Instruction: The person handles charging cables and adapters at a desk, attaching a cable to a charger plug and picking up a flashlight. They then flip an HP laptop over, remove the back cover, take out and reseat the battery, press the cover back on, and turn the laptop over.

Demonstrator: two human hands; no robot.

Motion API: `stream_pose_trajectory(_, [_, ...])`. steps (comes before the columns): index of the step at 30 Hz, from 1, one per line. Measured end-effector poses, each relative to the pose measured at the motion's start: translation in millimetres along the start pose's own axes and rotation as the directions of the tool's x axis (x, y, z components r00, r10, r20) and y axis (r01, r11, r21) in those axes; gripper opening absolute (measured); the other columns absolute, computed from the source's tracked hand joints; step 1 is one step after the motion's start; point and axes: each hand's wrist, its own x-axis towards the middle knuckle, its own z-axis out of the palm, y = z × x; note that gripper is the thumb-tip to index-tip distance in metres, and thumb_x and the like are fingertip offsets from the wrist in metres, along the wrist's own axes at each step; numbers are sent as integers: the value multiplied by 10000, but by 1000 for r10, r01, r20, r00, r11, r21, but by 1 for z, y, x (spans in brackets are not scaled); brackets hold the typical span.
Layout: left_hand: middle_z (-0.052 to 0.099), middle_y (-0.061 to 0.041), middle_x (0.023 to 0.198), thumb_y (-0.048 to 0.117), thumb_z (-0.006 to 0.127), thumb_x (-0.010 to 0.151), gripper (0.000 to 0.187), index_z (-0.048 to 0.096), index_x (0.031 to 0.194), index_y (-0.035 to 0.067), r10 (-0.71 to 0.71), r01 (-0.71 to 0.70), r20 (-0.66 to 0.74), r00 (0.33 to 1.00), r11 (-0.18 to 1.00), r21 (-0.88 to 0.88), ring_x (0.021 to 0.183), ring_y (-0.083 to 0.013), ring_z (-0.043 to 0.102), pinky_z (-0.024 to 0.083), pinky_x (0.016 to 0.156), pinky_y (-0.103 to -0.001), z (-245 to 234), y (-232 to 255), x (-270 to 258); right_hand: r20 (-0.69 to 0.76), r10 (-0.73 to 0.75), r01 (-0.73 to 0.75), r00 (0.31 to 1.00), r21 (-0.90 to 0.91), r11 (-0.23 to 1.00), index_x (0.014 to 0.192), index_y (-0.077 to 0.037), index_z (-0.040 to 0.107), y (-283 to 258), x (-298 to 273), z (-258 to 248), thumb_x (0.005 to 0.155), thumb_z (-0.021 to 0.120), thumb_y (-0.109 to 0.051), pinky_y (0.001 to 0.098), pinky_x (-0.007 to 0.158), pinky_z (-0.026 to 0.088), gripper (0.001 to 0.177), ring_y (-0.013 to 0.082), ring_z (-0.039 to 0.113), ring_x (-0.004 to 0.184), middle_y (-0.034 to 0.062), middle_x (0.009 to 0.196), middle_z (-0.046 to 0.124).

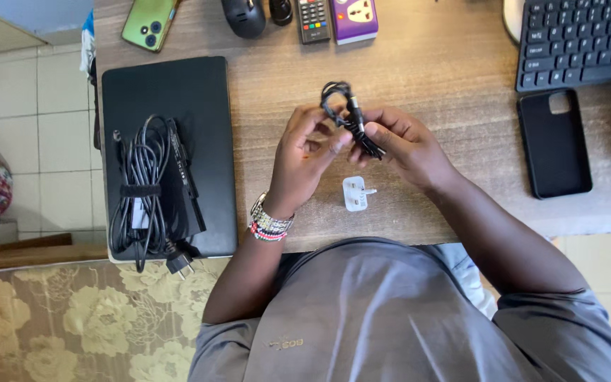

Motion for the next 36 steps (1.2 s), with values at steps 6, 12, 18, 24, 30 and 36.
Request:
stream_pose_trajectory(6, [646,-60,1262,51,702,1037,217,683,1248,7,65,-80,-60,996,948,-308,1125,-139,685,596,942,-287,4,-1,15,-125,-178,135,976,-292,947,1321,-1,520,-8,0,15,1039,601,-98,328,971,574,309,184,682,1094,106,1179,676])
stream_pose_trajectory(12, [755,-67,1109,82,788,982,147,724,1107,39,212,-182,-160,964,966,184,980,-180,765,616,870,-283,7,-9,9,-102,-303,222,948,-472,854,1228,2,547,0,0,17,983,732,-23,334,1007,546,308,166,652,1093,104,1150,655])
stream_pose_trajectory(18, [719,-83,1214,92,810,935,338,667,1241,90,313,-295,-43,949,928,230,1116,-206,727,611,952,-345,5,-4,9,-202,-190,146,961,-217,965,1113,-29,560,3,5,10,1023,682,-3,278,944,580,154,126,685,1045,95,1105,687])
stream_pose_trajectory(24, [704,-71,1273,57,767,971,459,611,1393,148,269,-240,-76,960,932,272,1168,-216,728,618,984,-344,8,4,5,-237,-237,136,942,-375,917,1103,-14,561,-1,5,17,1009,668,24,282,920,617,148,135,719,1000,92,1064,704])
stream_pose_trajectory(30, [704,-77,1175,68,726,961,598,510,1504,196,340,-256,-38,940,772,581,1001,-224,710,595,870,-357,18,6,0,-135,-465,118,875,-872,474,1082,17,589,-3,-1,25,931,732,50,287,810,591,210,156,707,904,121,974,689])
stream_pose_trajectory(36, [768,-79,1103,89,732,1009,579,485,1528,156,70,-65,-51,996,994,85,886,-135,789,670,747,-253,16,-3,2,-238,-333,122,912,-619,776,1175,29,544,-1,-2,24,981,676,39,298,909,606,236,135,705,984,98,1076,667])
